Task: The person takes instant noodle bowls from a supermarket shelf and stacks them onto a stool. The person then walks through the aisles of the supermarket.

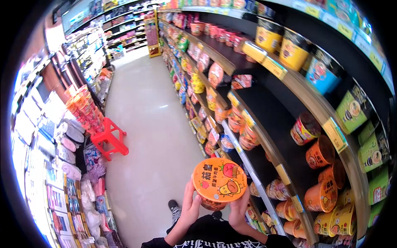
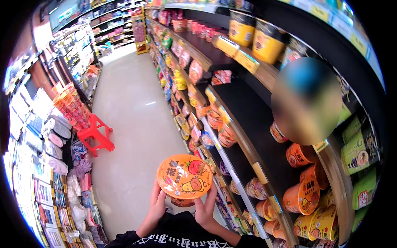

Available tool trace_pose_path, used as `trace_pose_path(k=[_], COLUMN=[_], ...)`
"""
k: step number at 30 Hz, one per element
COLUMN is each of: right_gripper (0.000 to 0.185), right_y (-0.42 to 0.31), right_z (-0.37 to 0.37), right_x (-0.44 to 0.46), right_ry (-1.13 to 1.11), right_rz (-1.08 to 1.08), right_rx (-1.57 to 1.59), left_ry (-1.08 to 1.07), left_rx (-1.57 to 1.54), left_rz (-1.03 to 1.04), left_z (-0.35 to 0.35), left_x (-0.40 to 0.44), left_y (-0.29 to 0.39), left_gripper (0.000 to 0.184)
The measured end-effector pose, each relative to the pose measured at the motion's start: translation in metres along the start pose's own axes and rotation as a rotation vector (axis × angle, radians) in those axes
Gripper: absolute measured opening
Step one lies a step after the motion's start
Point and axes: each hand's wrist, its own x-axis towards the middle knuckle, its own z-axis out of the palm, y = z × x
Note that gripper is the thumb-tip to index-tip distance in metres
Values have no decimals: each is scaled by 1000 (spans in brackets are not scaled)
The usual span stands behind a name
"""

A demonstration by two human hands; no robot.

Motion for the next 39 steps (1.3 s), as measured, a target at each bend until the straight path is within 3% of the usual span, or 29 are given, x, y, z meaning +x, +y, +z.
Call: trace_pose_path(k=[7, 18, 21, 28, 39], right_gripper=[62, 56, 65, 67, 71], right_y=[15, 33, 39, 56, 87], right_z=[105, 312, 345, 401, 501], right_x=[-6, -33, -43, -50, 17], right_ry=[-120, -525, -654, -898, -1046], right_rz=[22, -29, 68, 160, 165], right_rx=[51, 266, 318, 322, 422], left_ry=[159, 552, 628, 853, 1007], left_rx=[139, 397, 422, 348, 516], left_rz=[67, 39, 34, -59, -69], left_z=[-103, -297, -326, -359, -425], left_x=[-17, -82, -98, -125, -55], left_y=[-2, 19, 30, 22, 17], left_gripper=[52, 50, 51, 54, 53])
